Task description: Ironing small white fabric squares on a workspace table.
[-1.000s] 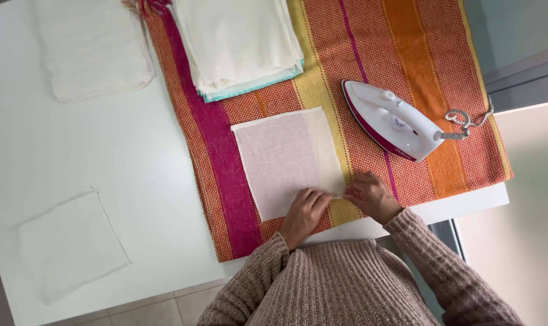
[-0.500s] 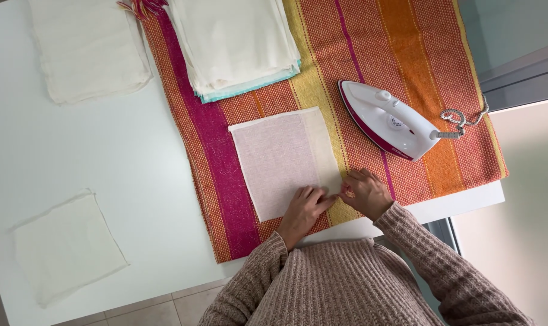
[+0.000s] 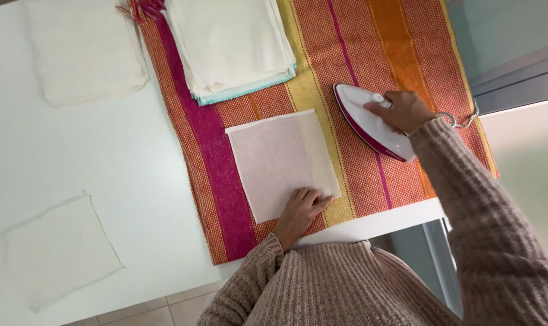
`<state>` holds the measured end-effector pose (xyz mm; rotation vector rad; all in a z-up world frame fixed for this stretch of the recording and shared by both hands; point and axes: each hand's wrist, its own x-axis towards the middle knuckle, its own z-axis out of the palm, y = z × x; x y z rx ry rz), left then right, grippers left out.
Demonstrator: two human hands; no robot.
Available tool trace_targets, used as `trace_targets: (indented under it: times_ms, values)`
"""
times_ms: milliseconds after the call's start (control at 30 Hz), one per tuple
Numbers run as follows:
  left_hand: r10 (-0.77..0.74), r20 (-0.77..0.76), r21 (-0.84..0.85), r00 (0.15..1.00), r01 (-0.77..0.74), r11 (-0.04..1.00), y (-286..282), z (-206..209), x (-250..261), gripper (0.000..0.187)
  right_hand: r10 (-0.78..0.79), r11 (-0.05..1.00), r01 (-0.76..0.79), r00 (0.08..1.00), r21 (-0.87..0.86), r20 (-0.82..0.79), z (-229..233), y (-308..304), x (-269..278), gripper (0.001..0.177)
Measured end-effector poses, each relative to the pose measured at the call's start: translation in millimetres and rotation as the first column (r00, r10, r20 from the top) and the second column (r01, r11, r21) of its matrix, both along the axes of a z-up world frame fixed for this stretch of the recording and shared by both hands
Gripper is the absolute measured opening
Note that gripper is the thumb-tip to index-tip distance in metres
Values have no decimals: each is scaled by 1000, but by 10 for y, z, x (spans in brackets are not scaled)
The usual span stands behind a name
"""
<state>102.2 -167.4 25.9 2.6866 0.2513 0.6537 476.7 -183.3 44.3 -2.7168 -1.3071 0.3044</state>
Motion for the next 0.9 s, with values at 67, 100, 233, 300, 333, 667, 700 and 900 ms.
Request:
trace_targets:
  times_ms: [67,100,233,300,333,667,700,900]
  values:
    - [2,15,14,1000,-2,1000,2,-36,3,22,17,995,-16,1000,-97,14,214,-122,-104,68]
    - [-1,16,11,1000,0,1000,-2,-48,-4,21,52,985,-53,999,-166,-13,339,-232,-169,74]
    - [4,40,-6,999,-4,1000,13,-64,3,18,229,889,-218,973,-404,-22,1067,-756,-618,65]
    - [2,39,-22,999,-1,1000,-55,-222,-15,20,284,841,-303,952,-448,-111,1111,-966,-798,63]
    - [14,45,-19,999,-13,1000,-43,-308,21,22,348,789,-397,918,-468,-192,1136,-1013,-846,61]
    - [-31,-71,-145,997,20,989,-42,-145,-94,45,511,675,-507,845,-535,-156,736,-1496,-911,65]
    - [-14,-97,-138,995,1,990,-26,-32,-143,45,511,668,-524,839,-529,-186,714,-1494,-924,65]
    - [160,-155,-133,975,-181,974,44,-239,-705,31,526,688,-584,810,-431,-259,633,-1402,-1061,62]
